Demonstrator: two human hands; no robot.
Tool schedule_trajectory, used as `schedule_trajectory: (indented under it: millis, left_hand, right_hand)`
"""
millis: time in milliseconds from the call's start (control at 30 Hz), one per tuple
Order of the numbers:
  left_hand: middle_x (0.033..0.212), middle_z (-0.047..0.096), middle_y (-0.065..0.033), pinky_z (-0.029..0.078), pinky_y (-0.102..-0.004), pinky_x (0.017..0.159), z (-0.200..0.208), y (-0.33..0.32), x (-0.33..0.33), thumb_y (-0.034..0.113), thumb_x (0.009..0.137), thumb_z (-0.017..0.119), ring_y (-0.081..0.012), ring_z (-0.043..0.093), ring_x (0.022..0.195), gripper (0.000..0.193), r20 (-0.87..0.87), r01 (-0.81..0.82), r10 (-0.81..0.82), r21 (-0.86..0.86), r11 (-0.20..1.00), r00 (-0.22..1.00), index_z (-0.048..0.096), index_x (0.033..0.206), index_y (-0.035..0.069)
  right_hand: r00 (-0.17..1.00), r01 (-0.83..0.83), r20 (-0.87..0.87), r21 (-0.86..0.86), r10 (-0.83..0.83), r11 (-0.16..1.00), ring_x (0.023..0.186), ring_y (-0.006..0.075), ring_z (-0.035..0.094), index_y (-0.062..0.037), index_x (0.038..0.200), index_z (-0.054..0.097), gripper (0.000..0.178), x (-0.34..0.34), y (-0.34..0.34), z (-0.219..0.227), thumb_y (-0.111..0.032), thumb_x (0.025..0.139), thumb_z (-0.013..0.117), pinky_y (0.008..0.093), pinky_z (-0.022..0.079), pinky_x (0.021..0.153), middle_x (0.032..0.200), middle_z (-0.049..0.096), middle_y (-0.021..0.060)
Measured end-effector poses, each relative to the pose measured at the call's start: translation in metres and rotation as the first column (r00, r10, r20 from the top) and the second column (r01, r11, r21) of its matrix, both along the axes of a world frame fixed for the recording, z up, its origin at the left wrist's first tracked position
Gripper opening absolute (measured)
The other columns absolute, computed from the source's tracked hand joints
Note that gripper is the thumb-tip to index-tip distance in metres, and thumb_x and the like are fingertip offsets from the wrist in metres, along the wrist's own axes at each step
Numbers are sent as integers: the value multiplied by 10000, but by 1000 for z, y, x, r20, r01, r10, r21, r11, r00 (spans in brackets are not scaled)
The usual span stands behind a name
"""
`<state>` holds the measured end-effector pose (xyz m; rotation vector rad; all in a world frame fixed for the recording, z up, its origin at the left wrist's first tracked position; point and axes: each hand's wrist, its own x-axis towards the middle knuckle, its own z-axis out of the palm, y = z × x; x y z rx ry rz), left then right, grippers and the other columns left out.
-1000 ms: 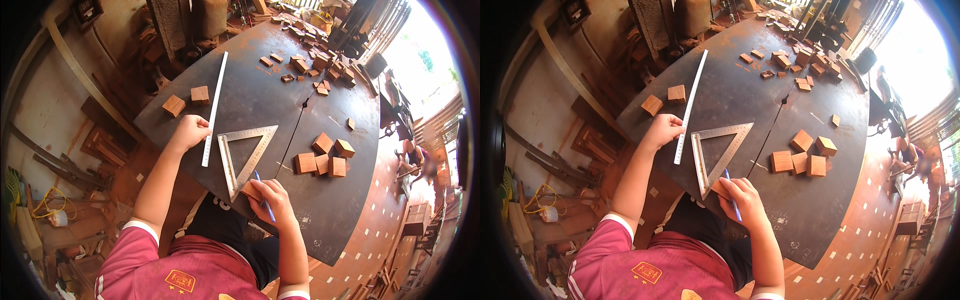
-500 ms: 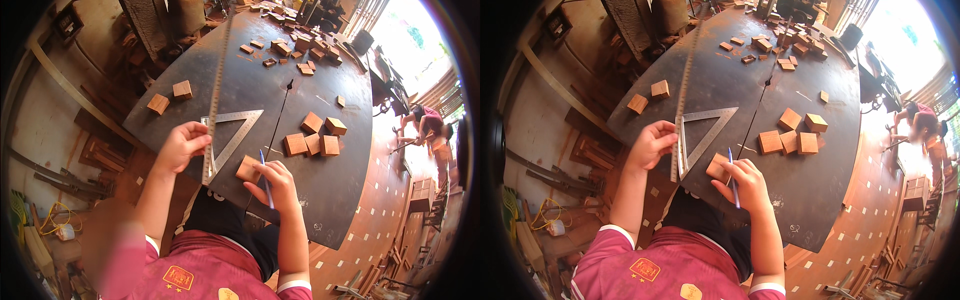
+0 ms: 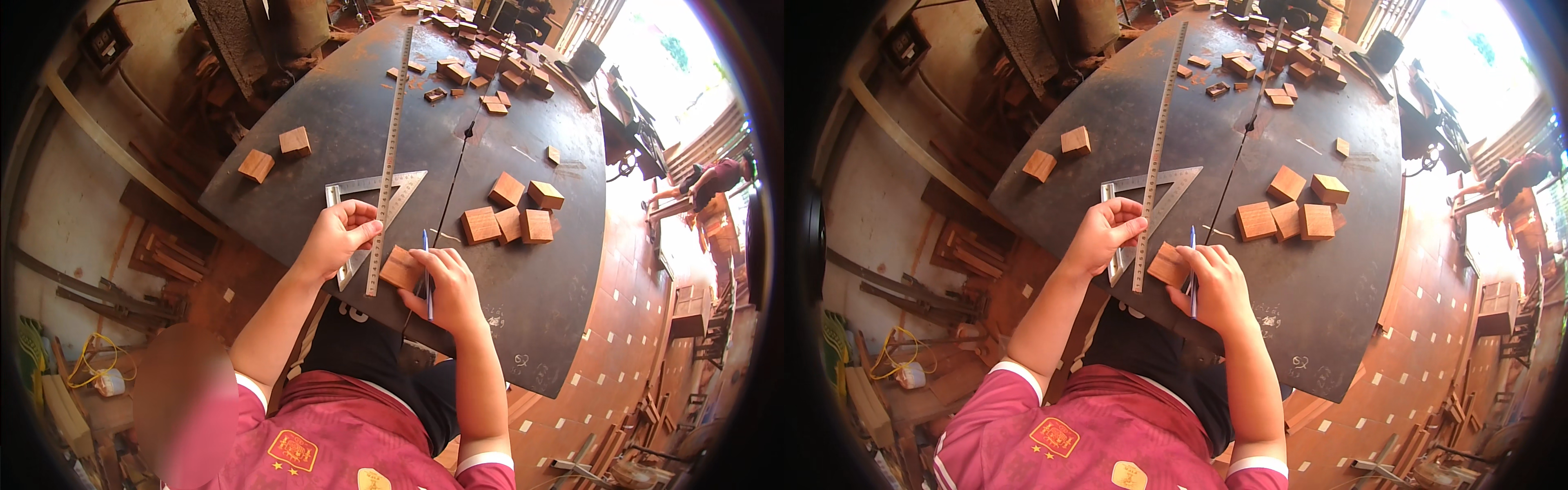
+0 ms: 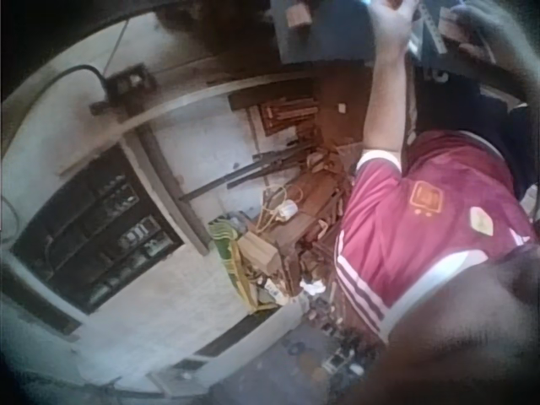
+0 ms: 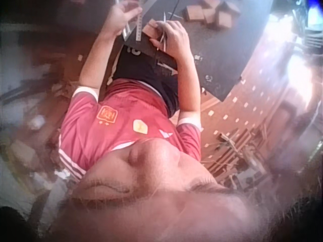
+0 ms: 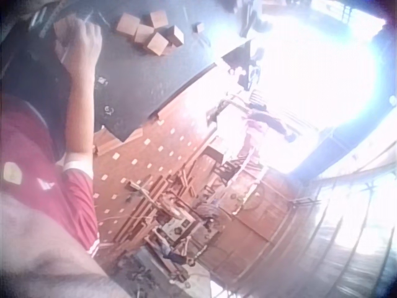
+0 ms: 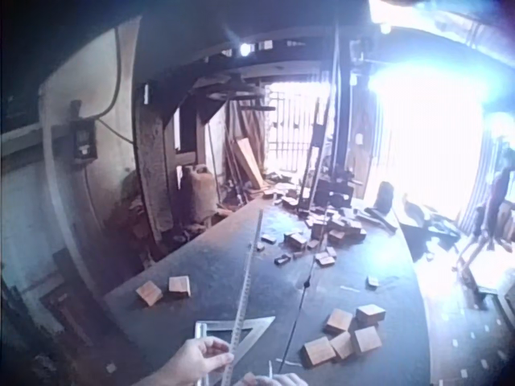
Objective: The person measures and marks small wooden blocks on a workbench using a metal ruler and a set square. They repeatedly position the tools, draw lines with a pen, and place the marked blocks aside. Another person is visible in the background working separately.
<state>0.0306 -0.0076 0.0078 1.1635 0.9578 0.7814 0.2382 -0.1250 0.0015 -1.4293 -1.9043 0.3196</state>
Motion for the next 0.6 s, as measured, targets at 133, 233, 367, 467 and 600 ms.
schedule_trajectory:
  millis: [133, 233, 367, 467, 600]
  left_hand:
    - [963, 713, -31, 548, -242, 727, 1, -4, 2, 71, 945, 734, -86, 666, 852, 180, 7, -1, 1, -5, 1000, 1000, 660, 1098, 11]
    - [960, 711, -33, 547, -240, 723, 0, -6, 3, 67, 946, 730, -87, 665, 850, 181, 8, -4, 4, 3, 1000, 1000, 657, 1101, 8]
    - [960, 714, -40, 546, -240, 713, -1, -7, 0, 59, 950, 718, -93, 670, 850, 175, 11, -39, 39, 7, 999, 999, 653, 1104, 6]
    - [959, 715, -44, 546, -239, 707, -4, -7, -4, 59, 955, 711, -95, 673, 846, 169, 17, -48, 47, 20, 999, 999, 652, 1103, 6]
    - [955, 714, -42, 547, -237, 704, -5, -11, -1, 66, 959, 709, -91, 671, 833, 168, 18, -49, 49, 7, 999, 999, 651, 1104, 6]
  right_hand:
    - [998, -42, -55, 28, 43, 999, 1006, 348, 627, -34, 1229, 639, 607, 7, 2, 0, -194, 673, 824, 447, 520, 911, 1088, 678, 145]
    - [1000, 8, -10, -62, -9, 998, 993, 339, 629, -44, 1237, 639, 685, 6, -1, 1, -329, 666, 890, 443, 525, 895, 1033, 665, 130]
    - [996, 47, -60, -248, -64, 968, 975, 326, 632, -58, 1247, 640, 802, 3, -6, 4, -486, 627, 914, 435, 530, 876, 994, 643, 108]
    - [998, 66, -18, -105, -68, 992, 1019, 346, 648, -50, 1263, 633, 791, 4, -4, 7, -374, 617, 954, 427, 536, 897, 1078, 664, 143]
    - [1000, -10, -21, -2, 9, 1000, 1037, 355, 631, -60, 1279, 625, 793, 5, 1, 3, -373, 622, 939, 446, 531, 896, 1090, 647, 147]
